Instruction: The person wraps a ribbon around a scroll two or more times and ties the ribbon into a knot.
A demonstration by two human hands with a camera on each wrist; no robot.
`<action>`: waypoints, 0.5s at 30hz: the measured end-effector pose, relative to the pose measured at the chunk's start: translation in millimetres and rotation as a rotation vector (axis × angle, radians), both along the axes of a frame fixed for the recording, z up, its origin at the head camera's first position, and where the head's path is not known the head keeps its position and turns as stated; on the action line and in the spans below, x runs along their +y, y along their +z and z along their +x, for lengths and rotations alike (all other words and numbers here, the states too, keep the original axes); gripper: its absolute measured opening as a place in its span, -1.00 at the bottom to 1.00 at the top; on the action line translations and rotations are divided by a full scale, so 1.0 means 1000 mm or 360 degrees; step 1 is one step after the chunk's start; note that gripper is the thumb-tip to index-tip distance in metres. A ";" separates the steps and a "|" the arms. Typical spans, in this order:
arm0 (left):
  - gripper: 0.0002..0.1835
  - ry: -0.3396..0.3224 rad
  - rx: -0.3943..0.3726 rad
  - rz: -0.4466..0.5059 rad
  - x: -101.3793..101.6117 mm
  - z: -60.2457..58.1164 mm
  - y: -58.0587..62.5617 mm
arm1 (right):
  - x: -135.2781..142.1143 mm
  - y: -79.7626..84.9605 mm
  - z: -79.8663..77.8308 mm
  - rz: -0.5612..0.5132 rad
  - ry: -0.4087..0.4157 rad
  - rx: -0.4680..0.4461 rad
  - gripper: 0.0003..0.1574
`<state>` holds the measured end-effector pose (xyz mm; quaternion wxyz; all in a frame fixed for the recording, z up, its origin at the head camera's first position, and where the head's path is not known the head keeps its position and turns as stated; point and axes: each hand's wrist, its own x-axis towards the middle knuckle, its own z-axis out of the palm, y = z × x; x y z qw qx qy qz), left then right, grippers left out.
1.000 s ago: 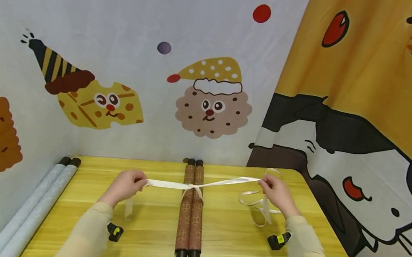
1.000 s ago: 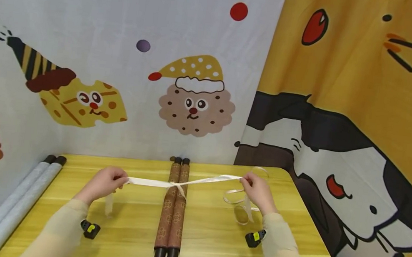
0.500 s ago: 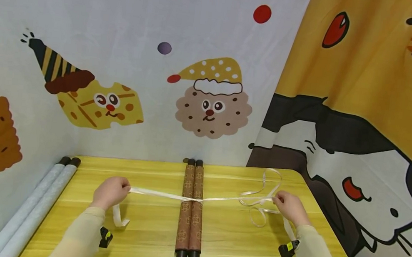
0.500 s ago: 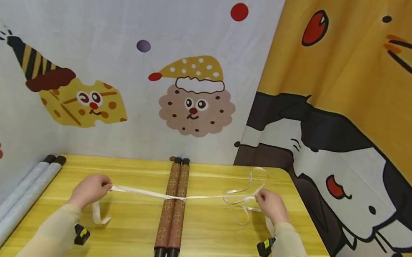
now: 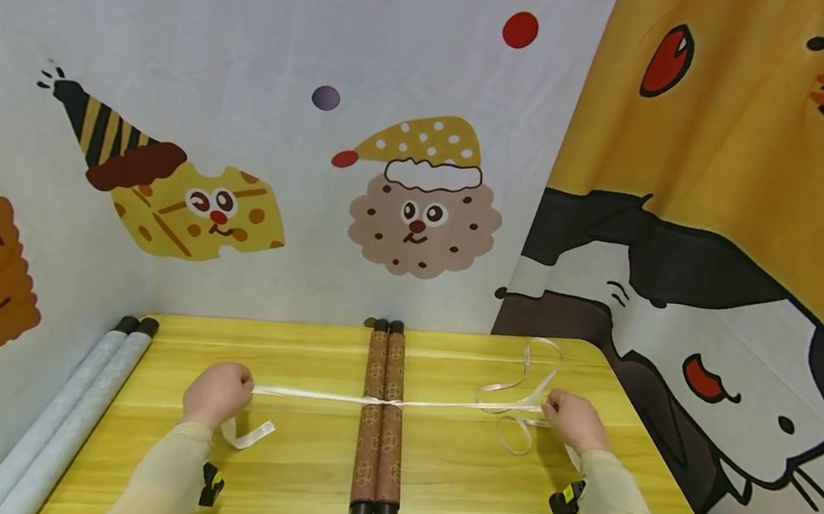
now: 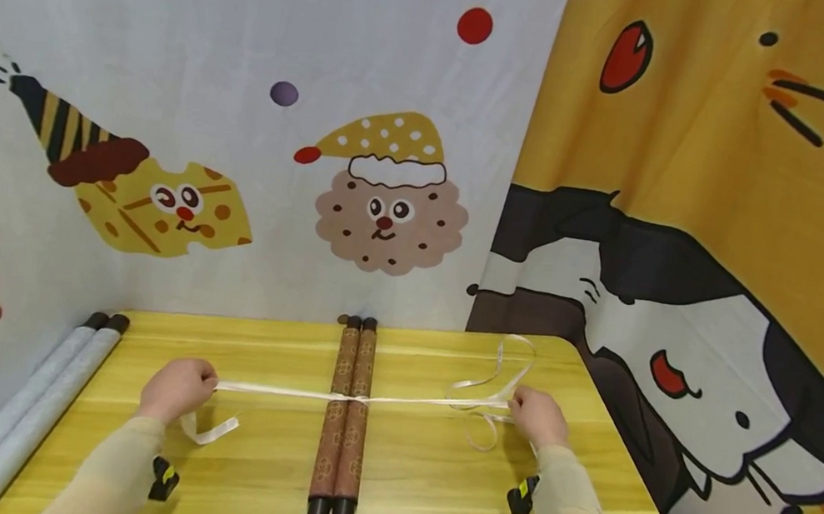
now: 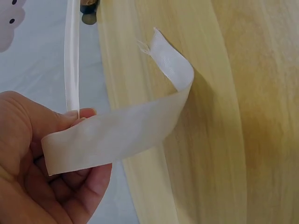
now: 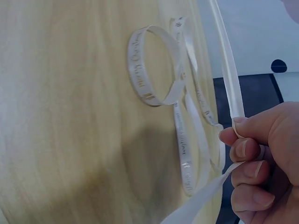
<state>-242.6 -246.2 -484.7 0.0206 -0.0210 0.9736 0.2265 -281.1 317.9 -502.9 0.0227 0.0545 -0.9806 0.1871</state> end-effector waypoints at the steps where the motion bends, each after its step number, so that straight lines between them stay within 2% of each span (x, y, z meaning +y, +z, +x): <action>1: -0.81 0.0005 -0.0001 -0.0009 0.000 0.000 -0.001 | 0.000 -0.001 0.001 0.0007 -0.0007 -0.0009 -0.67; 6: -0.80 -0.0012 0.0025 -0.0021 0.000 -0.001 -0.003 | 0.001 -0.003 0.003 -0.0047 0.0002 -0.0023 -0.68; 15: -0.87 -0.0200 0.0193 0.0057 -0.003 0.003 0.001 | 0.009 -0.006 0.004 -0.0193 0.0021 -0.0097 -0.71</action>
